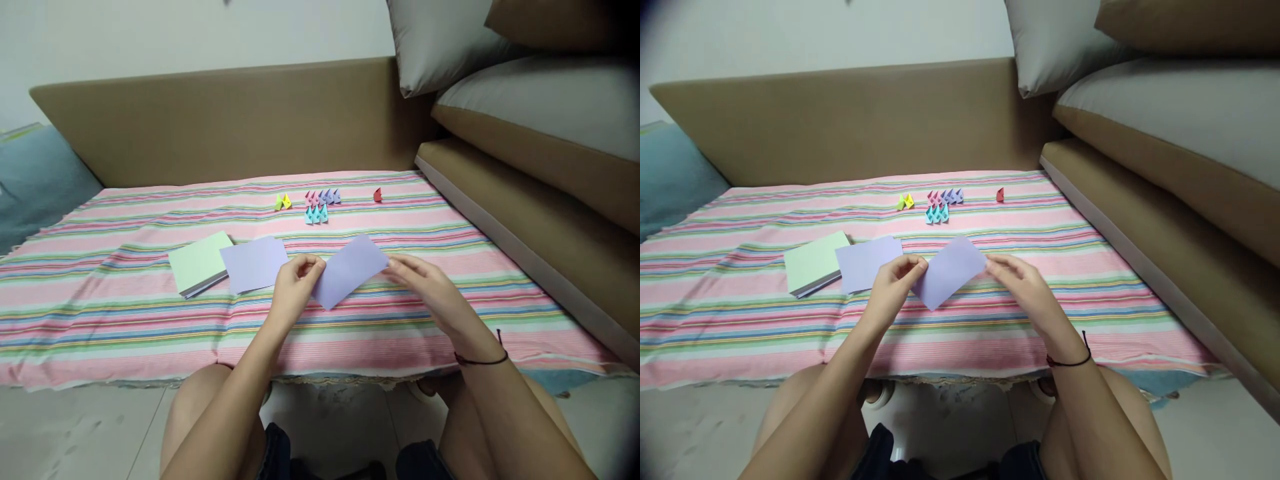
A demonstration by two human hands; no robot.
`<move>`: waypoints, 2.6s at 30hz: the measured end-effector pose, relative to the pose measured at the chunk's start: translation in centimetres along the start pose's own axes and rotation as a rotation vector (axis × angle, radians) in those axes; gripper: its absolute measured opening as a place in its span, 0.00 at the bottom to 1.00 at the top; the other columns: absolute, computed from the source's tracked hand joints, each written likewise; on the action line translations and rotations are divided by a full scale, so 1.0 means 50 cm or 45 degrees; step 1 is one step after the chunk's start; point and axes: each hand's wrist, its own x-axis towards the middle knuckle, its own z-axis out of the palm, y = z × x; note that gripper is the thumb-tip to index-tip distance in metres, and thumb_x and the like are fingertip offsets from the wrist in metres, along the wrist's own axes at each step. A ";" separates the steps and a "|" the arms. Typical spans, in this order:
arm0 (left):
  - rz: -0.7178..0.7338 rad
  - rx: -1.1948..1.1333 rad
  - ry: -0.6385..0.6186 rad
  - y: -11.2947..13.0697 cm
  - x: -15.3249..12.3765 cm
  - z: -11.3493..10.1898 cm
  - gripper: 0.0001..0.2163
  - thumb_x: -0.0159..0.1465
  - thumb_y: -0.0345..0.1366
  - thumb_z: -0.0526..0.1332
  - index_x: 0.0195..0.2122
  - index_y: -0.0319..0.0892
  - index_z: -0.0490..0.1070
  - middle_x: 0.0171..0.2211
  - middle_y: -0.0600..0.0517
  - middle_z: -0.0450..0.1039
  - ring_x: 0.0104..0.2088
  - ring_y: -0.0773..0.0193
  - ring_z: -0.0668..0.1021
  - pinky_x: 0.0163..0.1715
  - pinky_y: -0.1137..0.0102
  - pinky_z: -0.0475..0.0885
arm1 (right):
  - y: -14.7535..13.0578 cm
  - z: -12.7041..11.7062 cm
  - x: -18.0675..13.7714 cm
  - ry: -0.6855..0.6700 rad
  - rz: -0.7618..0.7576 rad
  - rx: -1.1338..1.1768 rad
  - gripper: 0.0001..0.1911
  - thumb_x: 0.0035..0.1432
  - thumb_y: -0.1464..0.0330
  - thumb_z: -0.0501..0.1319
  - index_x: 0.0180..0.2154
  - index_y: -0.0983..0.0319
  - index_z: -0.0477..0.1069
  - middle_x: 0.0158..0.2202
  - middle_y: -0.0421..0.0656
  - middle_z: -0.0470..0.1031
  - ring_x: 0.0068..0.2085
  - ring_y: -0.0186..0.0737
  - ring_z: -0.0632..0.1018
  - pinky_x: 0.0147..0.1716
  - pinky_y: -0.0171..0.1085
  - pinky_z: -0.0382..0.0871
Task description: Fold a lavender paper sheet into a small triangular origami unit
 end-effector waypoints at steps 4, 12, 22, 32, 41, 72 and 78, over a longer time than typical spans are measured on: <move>-0.268 -0.351 -0.022 -0.015 -0.005 0.024 0.11 0.57 0.43 0.61 0.28 0.38 0.71 0.26 0.53 0.71 0.25 0.68 0.70 0.25 0.74 0.63 | 0.006 0.052 -0.010 -0.379 0.227 0.392 0.18 0.52 0.60 0.65 0.43 0.61 0.75 0.42 0.46 0.78 0.45 0.46 0.78 0.48 0.46 0.70; 0.115 0.113 -0.071 -0.016 -0.030 0.060 0.13 0.58 0.40 0.62 0.44 0.42 0.73 0.46 0.46 0.74 0.47 0.57 0.74 0.48 0.63 0.67 | 0.032 0.081 -0.005 -0.036 0.193 0.218 0.15 0.45 0.57 0.69 0.22 0.62 0.73 0.23 0.40 0.75 0.27 0.39 0.76 0.33 0.39 0.72; -0.568 -0.782 -0.426 0.001 -0.039 0.069 0.20 0.54 0.37 0.66 0.48 0.39 0.69 0.40 0.48 0.77 0.36 0.64 0.77 0.34 0.73 0.70 | 0.028 0.071 -0.003 0.010 0.068 0.234 0.19 0.41 0.55 0.70 0.19 0.61 0.68 0.20 0.38 0.70 0.25 0.35 0.71 0.28 0.36 0.67; -0.658 -1.217 -0.070 0.013 -0.012 0.035 0.11 0.62 0.37 0.56 0.42 0.40 0.72 0.42 0.49 0.77 0.40 0.63 0.78 0.37 0.71 0.75 | 0.015 0.061 -0.002 0.154 0.097 0.410 0.11 0.49 0.60 0.66 0.28 0.60 0.68 0.24 0.37 0.70 0.28 0.35 0.71 0.29 0.36 0.67; -0.556 -0.942 -0.307 -0.012 -0.024 0.053 0.14 0.59 0.36 0.63 0.44 0.37 0.71 0.39 0.46 0.77 0.33 0.67 0.78 0.32 0.75 0.72 | 0.010 0.069 -0.006 -0.080 0.124 0.655 0.14 0.52 0.62 0.64 0.42 0.57 0.70 0.30 0.37 0.71 0.23 0.29 0.66 0.20 0.30 0.59; 0.531 0.707 -0.178 -0.011 -0.034 0.029 0.12 0.60 0.33 0.62 0.45 0.46 0.73 0.42 0.50 0.78 0.42 0.57 0.78 0.42 0.64 0.71 | 0.000 0.023 -0.004 0.112 -0.743 -0.717 0.13 0.55 0.64 0.63 0.44 0.55 0.72 0.42 0.44 0.76 0.47 0.48 0.74 0.50 0.49 0.65; 0.616 0.559 -0.152 0.003 -0.033 0.032 0.07 0.63 0.38 0.59 0.36 0.44 0.76 0.35 0.51 0.79 0.38 0.61 0.77 0.40 0.67 0.69 | -0.004 0.022 -0.006 0.059 -0.704 -0.634 0.04 0.54 0.67 0.64 0.35 0.57 0.74 0.35 0.42 0.76 0.40 0.44 0.75 0.41 0.42 0.68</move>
